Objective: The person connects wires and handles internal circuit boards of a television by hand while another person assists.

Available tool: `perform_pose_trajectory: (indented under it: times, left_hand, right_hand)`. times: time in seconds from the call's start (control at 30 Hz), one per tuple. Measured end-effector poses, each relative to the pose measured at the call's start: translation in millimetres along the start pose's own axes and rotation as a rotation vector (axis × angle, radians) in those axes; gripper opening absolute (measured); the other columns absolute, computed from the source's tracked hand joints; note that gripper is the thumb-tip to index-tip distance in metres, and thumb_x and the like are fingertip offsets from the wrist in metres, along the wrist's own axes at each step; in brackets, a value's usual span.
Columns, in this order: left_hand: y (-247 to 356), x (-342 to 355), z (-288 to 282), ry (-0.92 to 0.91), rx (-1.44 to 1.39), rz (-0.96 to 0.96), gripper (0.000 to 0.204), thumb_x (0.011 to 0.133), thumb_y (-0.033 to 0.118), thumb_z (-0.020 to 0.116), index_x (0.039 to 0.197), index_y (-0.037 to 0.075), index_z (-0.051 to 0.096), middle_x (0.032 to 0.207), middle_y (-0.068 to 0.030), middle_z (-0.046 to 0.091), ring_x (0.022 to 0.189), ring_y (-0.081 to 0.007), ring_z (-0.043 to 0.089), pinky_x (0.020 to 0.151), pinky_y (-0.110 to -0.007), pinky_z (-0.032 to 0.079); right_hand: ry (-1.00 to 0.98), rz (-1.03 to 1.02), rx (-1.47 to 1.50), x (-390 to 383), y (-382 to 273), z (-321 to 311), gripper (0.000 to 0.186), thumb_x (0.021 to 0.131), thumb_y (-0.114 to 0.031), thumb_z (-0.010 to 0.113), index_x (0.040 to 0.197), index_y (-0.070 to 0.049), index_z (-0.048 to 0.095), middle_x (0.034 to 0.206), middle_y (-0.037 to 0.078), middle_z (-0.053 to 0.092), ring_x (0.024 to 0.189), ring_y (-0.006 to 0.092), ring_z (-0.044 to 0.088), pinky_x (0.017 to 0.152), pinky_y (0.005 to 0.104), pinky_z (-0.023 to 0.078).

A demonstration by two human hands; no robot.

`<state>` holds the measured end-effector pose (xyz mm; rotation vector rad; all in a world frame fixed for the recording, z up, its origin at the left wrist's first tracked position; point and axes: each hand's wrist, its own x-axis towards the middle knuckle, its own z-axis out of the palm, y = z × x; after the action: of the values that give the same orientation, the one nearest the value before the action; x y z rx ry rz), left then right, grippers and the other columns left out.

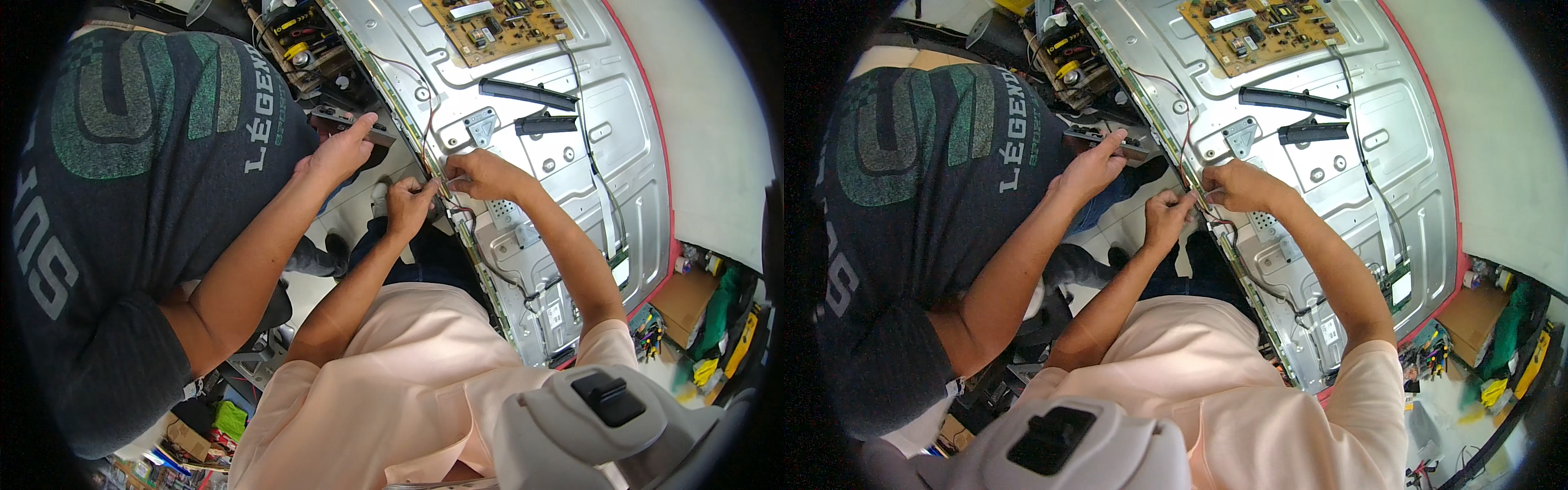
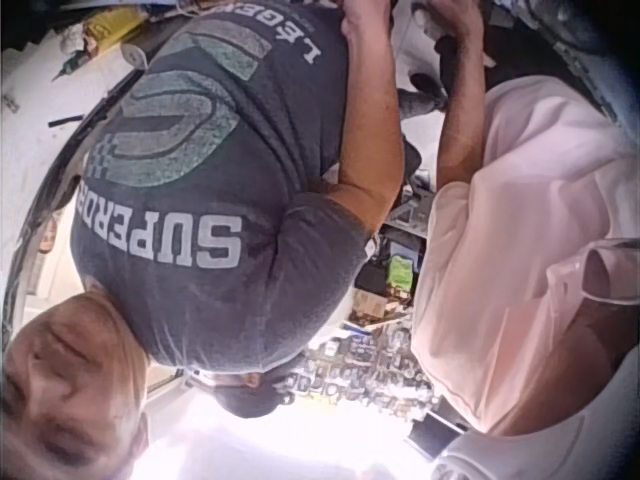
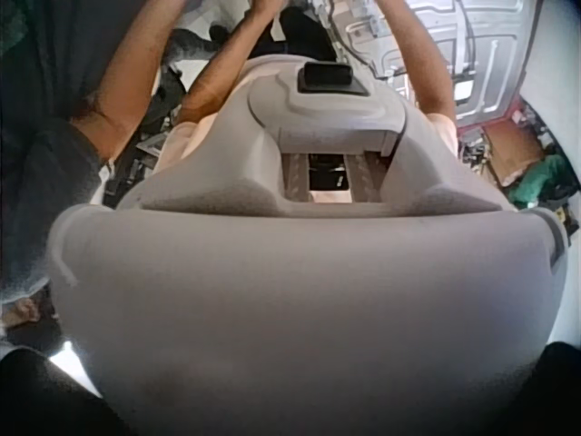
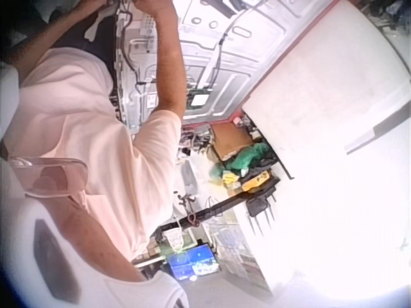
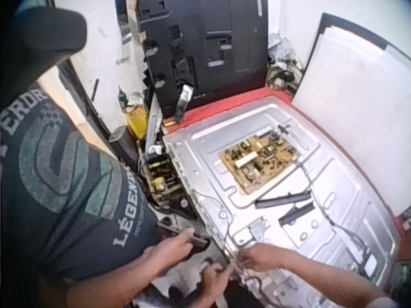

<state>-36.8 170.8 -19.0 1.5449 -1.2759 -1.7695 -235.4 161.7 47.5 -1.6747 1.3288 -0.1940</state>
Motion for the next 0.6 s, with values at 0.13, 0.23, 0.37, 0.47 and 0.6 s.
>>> perform_pose_trajectory:
  times: [0.13, 0.23, 0.37, 0.47, 0.6]
  left_hand:
    - [-2.7, 2.3, 1.5, -0.026, 0.002, -0.047, 0.037, 0.079, 0.022, 0.077, 0.057, 0.005, 0.052, 0.053, -0.0041, 0.058, 0.047, -0.0102, 0.057, 0.044, -0.026, 0.042]
    - [-4.7, 4.9, 0.9, -0.052, 0.014, -0.073, 0.036, 0.078, 0.023, 0.077, 0.057, 0.004, 0.054, 0.054, -0.0054, 0.06, 0.048, -0.0109, 0.058, 0.046, -0.027, 0.042]
    - [-6.3, 6.9, 0.2, -0.084, 0.024, -0.089, 0.031, 0.078, 0.021, 0.077, 0.061, 0.003, 0.058, 0.057, -0.0064, 0.062, 0.049, -0.0107, 0.057, 0.047, -0.027, 0.043]
    - [-6.3, 7.8, -0.5, -0.098, -0.018, -0.095, 0.027, 0.078, 0.019, 0.076, 0.064, 0.003, 0.06, 0.058, -0.0061, 0.063, 0.05, -0.0101, 0.057, 0.047, -0.027, 0.042]
    - [-4.7, 8.1, -1.7, -0.137, -0.02, -0.112, 0.023, 0.079, 0.017, 0.077, 0.069, 0.005, 0.06, 0.062, -0.0033, 0.062, 0.051, -0.0091, 0.059, 0.045, -0.022, 0.041]
  right_hand:
    - [0.076, -0.014, -0.095, -2.6, -1.1, 5.9, 0.014, 0.08, -0.01, 0.067, 0.09, -0.003, 0.061, 0.077, 0.016, 0.067, 0.075, 0.0352, 0.065, 0.069, 0.0414, 0.05]
    - [0.11, -0.054, -0.102, -2.3, 0.2, 8.6, 0.013, 0.079, -0.008, 0.067, 0.089, -0.003, 0.061, 0.075, 0.016, 0.067, 0.074, 0.0358, 0.065, 0.068, 0.0424, 0.05]
    - [0.103, -0.065, -0.121, -0.4, 3.4, 10.3, 0.013, 0.077, -0.006, 0.067, 0.089, -0.002, 0.062, 0.077, 0.016, 0.067, 0.075, 0.0359, 0.066, 0.069, 0.0428, 0.051]
    - [0.098, -0.066, -0.124, 0.9, 5.1, 10.7, 0.013, 0.076, -0.006, 0.067, 0.088, -0.002, 0.063, 0.077, 0.017, 0.067, 0.076, 0.0358, 0.066, 0.07, 0.0426, 0.051]
    - [0.105, -0.057, -0.117, 1.0, 5.2, 10.9, 0.012, 0.075, -0.005, 0.067, 0.086, -0.001, 0.065, 0.077, 0.017, 0.068, 0.076, 0.0357, 0.066, 0.069, 0.042, 0.052]
